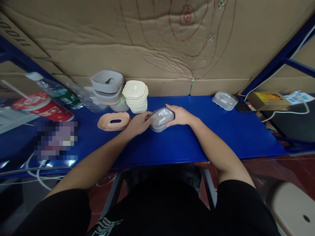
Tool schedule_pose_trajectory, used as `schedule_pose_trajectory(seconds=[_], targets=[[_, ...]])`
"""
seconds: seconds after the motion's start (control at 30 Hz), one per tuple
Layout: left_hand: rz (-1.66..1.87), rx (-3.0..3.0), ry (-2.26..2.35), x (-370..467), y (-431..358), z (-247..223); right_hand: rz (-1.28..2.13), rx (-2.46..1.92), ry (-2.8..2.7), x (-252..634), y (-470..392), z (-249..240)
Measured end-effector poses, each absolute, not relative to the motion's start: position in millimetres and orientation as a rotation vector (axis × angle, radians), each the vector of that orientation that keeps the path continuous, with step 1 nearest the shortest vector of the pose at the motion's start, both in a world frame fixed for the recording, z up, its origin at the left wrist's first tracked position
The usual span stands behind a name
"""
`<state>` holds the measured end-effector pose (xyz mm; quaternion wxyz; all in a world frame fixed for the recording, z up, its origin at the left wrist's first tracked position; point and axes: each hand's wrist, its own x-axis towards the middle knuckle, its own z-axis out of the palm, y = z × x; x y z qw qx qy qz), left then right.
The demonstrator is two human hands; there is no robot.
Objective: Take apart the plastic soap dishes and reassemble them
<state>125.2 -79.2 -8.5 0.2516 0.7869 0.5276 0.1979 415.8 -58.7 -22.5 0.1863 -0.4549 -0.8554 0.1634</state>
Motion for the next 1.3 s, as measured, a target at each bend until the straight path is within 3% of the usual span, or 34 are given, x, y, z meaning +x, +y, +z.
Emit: schedule_pose_trajectory(seconds=[0.4,0.6,0.93,1.07,1.3], targets=[[0.485,2.204,1.527,123.3,-80.1,-3.0,0.469,-1.165,-2.41,409.1,-63.7,-27.0],[0.502,2.171,1.52,122.9,-80.4,-4.2,0.292,-1.126,-2.472,405.2,-64.7,-21.0],[0.386,2.266,1.393,124.7,-84.4,-4.3,-0.235,-1.837,-1.914,437.8,-64.2,-4.6],[0.381,2.32,1.378,124.6,-86.1,-5.0,-0.367,-1.864,-1.818,442.7,-71.8,6.6],[0.342,2.382,1.382,125.2,-87.4,-5.7,0.07,-1.353,-2.346,404.7,-70.5,-17.1]])
